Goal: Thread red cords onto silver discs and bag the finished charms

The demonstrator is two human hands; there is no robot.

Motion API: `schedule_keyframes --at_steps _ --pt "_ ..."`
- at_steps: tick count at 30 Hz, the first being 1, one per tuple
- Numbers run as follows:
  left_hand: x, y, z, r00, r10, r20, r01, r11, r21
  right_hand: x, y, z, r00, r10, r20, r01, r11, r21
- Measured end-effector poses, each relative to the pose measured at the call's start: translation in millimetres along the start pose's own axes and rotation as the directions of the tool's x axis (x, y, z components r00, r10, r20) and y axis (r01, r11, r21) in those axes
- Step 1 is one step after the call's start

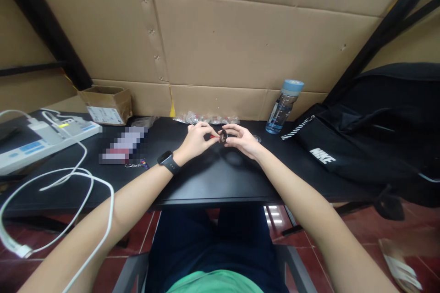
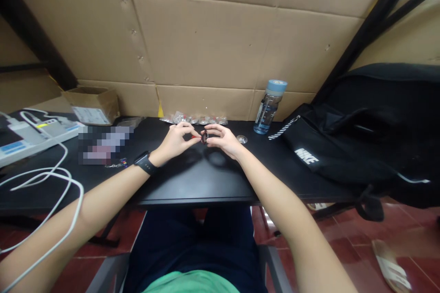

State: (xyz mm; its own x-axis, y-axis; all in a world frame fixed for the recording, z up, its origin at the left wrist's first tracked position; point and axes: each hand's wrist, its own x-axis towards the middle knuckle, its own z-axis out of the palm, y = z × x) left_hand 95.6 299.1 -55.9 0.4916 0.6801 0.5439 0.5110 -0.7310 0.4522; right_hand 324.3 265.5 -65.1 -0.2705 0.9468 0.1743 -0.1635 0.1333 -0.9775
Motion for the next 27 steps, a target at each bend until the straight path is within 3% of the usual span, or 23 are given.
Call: schedule_keyframes --at_steps 16,27 --pt "0.9 0.7 4.5 0.998 -0.062 0.001 0.062 0.998 0.025 2.5 6.0 0.8 1.0 -0.027 -0.012 0.026 0.999 -0.02" --pt "-1.1 5.3 7.5 1.0 0.022 -0.013 -0.022 0.998 0.063 4.2 9.7 2.8 0.997 -0.08 -0.009 0.08 0.997 -0.021"
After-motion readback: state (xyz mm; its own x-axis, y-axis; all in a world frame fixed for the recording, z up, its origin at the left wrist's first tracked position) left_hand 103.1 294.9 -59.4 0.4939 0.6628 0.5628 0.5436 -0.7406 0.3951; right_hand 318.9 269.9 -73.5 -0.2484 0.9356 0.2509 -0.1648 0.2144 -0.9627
